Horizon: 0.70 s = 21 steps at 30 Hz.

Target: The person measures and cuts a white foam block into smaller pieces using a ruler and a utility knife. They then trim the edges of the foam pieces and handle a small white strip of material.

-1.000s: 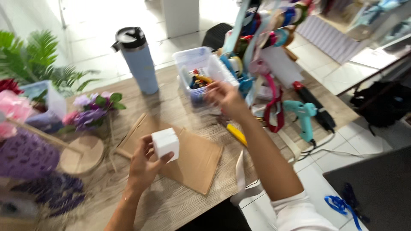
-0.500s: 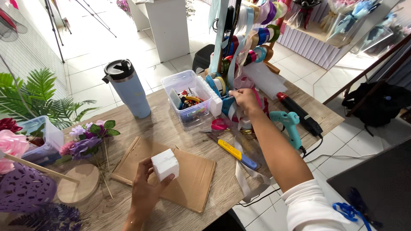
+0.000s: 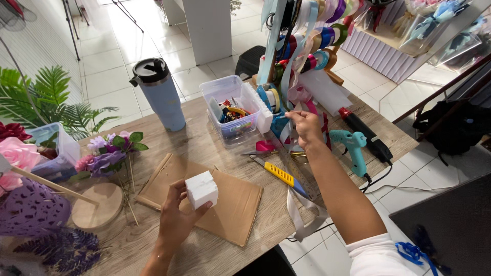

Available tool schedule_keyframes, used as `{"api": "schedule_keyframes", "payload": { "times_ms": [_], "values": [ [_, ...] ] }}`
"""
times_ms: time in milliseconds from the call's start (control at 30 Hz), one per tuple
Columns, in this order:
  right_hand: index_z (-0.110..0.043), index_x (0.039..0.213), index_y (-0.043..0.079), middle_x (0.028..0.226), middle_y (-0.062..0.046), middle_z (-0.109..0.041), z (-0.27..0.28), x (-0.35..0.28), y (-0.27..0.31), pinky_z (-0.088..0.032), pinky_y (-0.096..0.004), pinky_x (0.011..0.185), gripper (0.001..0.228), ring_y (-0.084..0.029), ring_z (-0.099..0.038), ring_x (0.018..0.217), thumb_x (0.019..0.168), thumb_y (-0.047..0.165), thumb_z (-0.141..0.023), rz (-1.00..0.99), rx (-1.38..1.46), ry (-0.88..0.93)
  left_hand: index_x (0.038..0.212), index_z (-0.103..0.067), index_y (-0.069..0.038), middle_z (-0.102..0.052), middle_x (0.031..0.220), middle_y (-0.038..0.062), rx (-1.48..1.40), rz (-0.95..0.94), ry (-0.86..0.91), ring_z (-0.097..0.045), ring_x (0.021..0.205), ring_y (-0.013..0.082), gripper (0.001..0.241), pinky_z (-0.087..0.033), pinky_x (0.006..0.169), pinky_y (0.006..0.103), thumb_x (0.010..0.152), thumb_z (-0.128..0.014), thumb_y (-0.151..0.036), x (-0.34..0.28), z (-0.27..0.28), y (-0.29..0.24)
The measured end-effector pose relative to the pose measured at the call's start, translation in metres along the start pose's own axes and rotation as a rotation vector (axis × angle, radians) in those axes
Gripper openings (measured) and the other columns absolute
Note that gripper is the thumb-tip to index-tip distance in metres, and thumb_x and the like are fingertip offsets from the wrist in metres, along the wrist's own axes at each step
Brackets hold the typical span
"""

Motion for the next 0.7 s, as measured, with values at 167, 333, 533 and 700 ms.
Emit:
{"api": "schedule_keyframes", "payload": {
  "times_ms": [167, 333, 533, 700],
  "values": [
    [-0.083, 0.102, 0.009, 0.098, -0.004, -0.081, 0.009, -0.038, 0.003, -0.059, -0.032, 0.077, 0.016, -0.016, -0.071, 0.091, 0.089, 0.016, -0.090, -0.047, -0.097, -0.001, 0.133, -0.064, -0.016, -0.079, 0.125, 0.003, -0.022, -0.023, -0.001, -0.079, 0.112, 0.0204, 0.077, -0.064, 0.101, 0.0330, 0.066, -0.104, -0.020, -0.001, -0.004, 0.002],
    [-0.084, 0.099, 0.009, 0.098, -0.006, -0.083, 0.019, -0.041, 0.016, -0.060, -0.037, 0.077, 0.006, -0.019, -0.074, 0.087, 0.099, 0.015, -0.082, 0.079, -0.351, -0.041, 0.136, -0.064, -0.019, -0.081, 0.129, 0.003, 0.042, 0.065, 0.011, -0.081, 0.115, 0.0217, 0.082, -0.065, 0.097, 0.0346, 0.065, -0.104, -0.025, -0.002, -0.005, 0.000],
    [-0.083, 0.095, 0.012, 0.086, -0.005, -0.082, 0.025, -0.042, 0.050, -0.057, -0.036, 0.077, 0.008, -0.018, -0.074, 0.078, 0.093, 0.020, -0.082, 0.630, -0.458, -0.057, 0.134, -0.065, -0.020, -0.078, 0.135, -0.001, 0.031, 0.132, -0.036, -0.079, 0.119, 0.0189, 0.078, -0.064, 0.099, 0.0332, 0.067, -0.104, -0.025, 0.003, 0.003, 0.005],
    [-0.084, 0.105, 0.005, 0.086, -0.010, -0.078, -0.065, -0.211, 0.092, -0.060, -0.026, 0.079, 0.014, -0.012, -0.071, 0.077, 0.093, 0.007, -0.089, 0.444, -0.126, 0.491, 0.141, -0.060, -0.015, -0.078, 0.124, 0.017, 0.266, -0.312, -0.167, -0.077, 0.118, 0.0424, 0.092, -0.060, 0.107, 0.0588, 0.066, -0.109, -0.037, 0.011, 0.022, 0.004]
  ]
}}
Point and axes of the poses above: each hand's wrist, its own x-axis towards the middle knuckle, its own z-axis out of the back of the hand, y = z × x, the point moved 10 cm from there along x, towards the middle knuckle
